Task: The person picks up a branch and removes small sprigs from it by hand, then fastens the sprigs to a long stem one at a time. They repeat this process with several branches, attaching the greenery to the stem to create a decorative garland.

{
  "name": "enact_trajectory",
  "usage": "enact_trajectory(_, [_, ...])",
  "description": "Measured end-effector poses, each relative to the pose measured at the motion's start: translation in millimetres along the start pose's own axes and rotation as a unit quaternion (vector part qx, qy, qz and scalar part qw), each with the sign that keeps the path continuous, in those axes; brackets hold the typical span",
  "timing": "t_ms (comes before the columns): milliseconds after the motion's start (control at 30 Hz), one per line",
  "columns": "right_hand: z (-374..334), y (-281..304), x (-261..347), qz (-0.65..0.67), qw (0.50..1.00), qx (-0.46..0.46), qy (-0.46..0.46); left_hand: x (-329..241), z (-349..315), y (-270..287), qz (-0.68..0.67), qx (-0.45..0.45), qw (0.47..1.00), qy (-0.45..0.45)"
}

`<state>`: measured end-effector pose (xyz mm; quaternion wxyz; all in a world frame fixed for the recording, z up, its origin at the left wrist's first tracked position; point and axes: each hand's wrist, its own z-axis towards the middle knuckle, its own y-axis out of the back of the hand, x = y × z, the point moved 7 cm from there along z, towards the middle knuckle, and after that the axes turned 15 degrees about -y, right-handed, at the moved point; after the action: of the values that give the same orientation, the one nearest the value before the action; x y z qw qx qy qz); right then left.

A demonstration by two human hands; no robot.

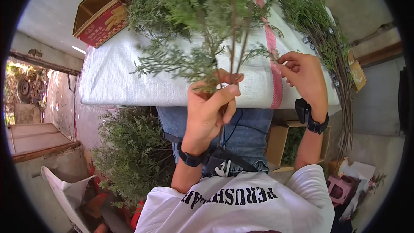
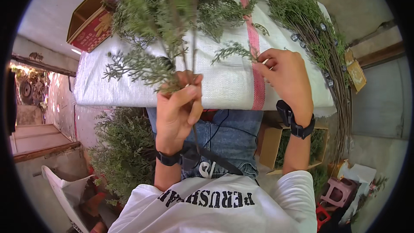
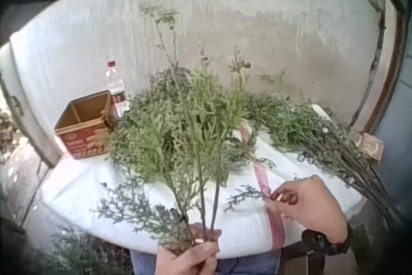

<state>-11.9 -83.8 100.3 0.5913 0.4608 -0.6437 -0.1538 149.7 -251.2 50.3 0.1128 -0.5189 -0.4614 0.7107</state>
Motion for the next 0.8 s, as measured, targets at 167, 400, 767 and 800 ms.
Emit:
enact_trajectory(167, [-15,-4,3,0.367,0.930,-0.009,0.016,16,1,-8,0.060,-0.040,0.997,-0.022])
enact_trajectory(400, [-38,-55,39,0.556,0.827,0.025,0.074,13,-1,-4,0.080,-0.077,0.994,-0.022])
enact_trajectory(767, [-45,-113,67,0.674,0.712,0.188,0.053,-11,-6,9,0.046,-0.128,0.988,-0.075])
enact_trajectory(800, [-46,-114,67,0.675,0.712,0.187,0.059,-13,-6,9,0.046,-0.123,0.988,-0.081])
